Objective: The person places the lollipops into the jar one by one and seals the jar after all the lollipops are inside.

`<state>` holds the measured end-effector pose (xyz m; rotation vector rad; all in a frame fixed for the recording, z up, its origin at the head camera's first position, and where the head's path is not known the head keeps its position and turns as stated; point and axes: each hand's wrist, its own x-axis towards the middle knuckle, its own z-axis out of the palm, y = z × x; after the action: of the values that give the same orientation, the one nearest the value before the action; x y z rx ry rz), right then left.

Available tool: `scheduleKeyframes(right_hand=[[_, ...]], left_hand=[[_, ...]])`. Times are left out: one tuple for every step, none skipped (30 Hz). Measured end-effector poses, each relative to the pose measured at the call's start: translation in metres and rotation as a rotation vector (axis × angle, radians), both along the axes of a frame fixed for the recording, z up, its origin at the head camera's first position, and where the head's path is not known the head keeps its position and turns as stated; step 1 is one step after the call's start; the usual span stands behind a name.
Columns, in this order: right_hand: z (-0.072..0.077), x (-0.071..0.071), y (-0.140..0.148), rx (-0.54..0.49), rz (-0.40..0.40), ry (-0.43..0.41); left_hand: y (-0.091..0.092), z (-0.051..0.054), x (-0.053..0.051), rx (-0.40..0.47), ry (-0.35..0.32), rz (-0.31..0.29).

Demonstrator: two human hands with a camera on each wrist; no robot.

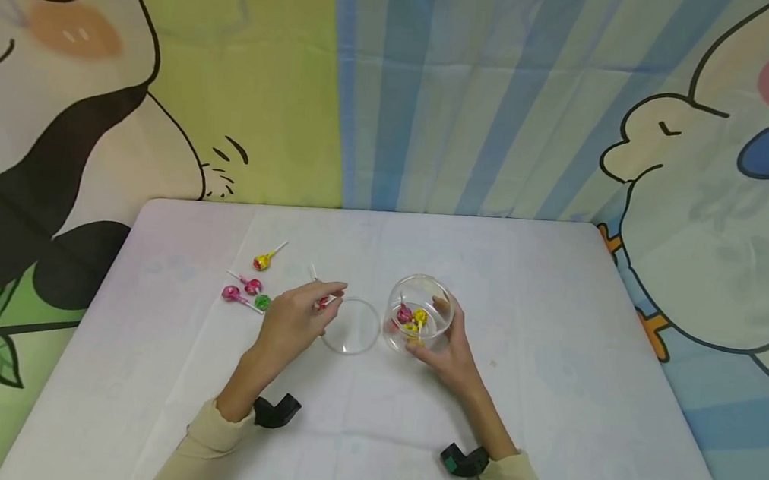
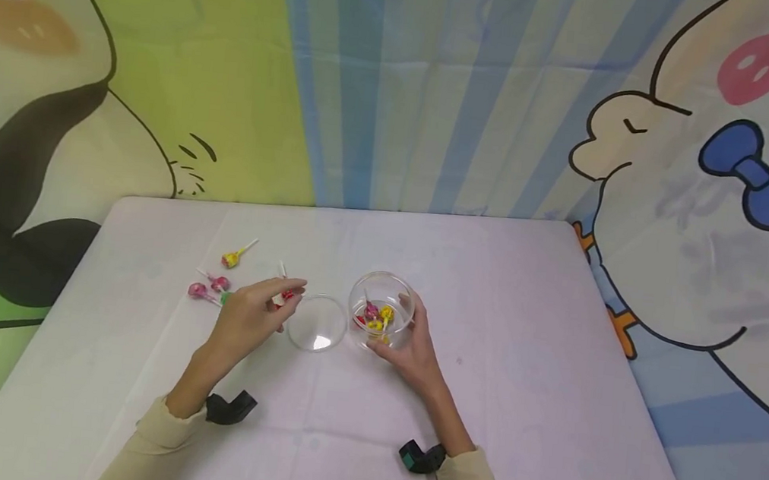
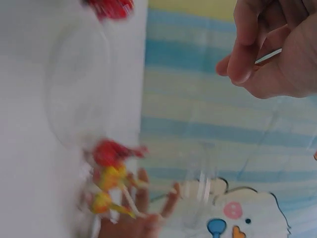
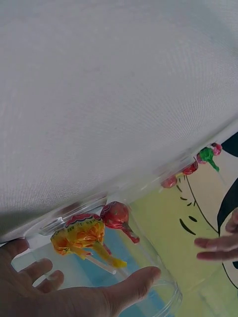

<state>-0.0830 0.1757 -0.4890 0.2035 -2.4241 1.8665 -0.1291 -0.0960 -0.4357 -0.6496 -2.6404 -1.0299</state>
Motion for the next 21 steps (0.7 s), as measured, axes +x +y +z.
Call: scheduleKeyframes(right_hand=[[0.000,0.000,0.000,-0.001,0.002,0.001],[0.000,0.000,0.000,0.000,0.002,-0.001],[0.000,0.000,0.000,-0.001,-0.001,-0.004],[0.000,0.000,0.000,-0.003,-0.002,-0.008],[0.000,0.000,0.000,-0.005,-0.002,-0.014],[0.000,0.000,0.000,-0.005,-0.002,-0.016],[0.000,-0.001,0.000,-0.007,-0.002,-0.019],[0.000,-0.001,0.001,-0.007,-0.004,-0.022],[0.000,-0.001,0.001,-0.007,-0.006,-0.023],[0.000,-0.001,0.002,-0.008,-0.005,-0.024],[0.000,-0.001,0.002,-0.008,-0.004,-0.024],[0.000,-0.001,0.001,-0.009,-0.003,-0.021],[0.000,-0.001,0.001,-0.013,-0.003,-0.021],[0.000,-0.001,0.001,-0.015,-0.003,-0.023],[0.000,-0.001,0.001,-0.016,-0.003,-0.024],[0.000,-0.001,0.001,-0.018,-0.003,-0.026],[0.000,-0.001,0.000,-0.019,-0.004,-0.027],[0.000,-0.001,0.000,-0.020,-0.004,-0.028],[0.000,-0.001,0.000,-0.021,-0.004,-0.030],[0.000,-0.001,0.000,-0.021,-0.003,-0.031],[0.000,-0.001,0.000,-0.020,-0.002,-0.031]], left_hand=[[-0.009,-0.004,0.002,-0.012,-0.024,0.021],[-0.018,-0.009,0.004,-0.023,-0.047,0.042],[-0.026,-0.013,0.006,-0.030,-0.073,0.063],[-0.033,-0.017,0.009,-0.040,-0.100,0.085],[-0.039,-0.021,0.012,-0.047,-0.126,0.107],[-0.045,-0.025,0.015,-0.053,-0.149,0.128],[-0.050,-0.028,0.017,-0.057,-0.168,0.145],[-0.055,-0.031,0.020,-0.061,-0.185,0.158],[-0.059,-0.033,0.021,-0.066,-0.198,0.169],[-0.062,-0.035,0.023,-0.066,-0.209,0.177],[-0.065,-0.037,0.025,-0.066,-0.217,0.186],[-0.068,-0.039,0.026,-0.067,-0.222,0.192],[-0.070,-0.040,0.027,-0.066,-0.226,0.198],[-0.072,-0.041,0.028,-0.067,-0.228,0.204],[-0.074,-0.042,0.028,-0.065,-0.230,0.208],[-0.075,-0.042,0.029,-0.061,-0.231,0.211],[-0.076,-0.043,0.029,-0.059,-0.231,0.213],[-0.077,-0.043,0.029,-0.058,-0.228,0.214],[-0.078,-0.043,0.029,-0.058,-0.225,0.214],[-0.078,-0.043,0.029,-0.057,-0.222,0.213],[-0.079,-0.043,0.029,-0.057,-0.220,0.213]])
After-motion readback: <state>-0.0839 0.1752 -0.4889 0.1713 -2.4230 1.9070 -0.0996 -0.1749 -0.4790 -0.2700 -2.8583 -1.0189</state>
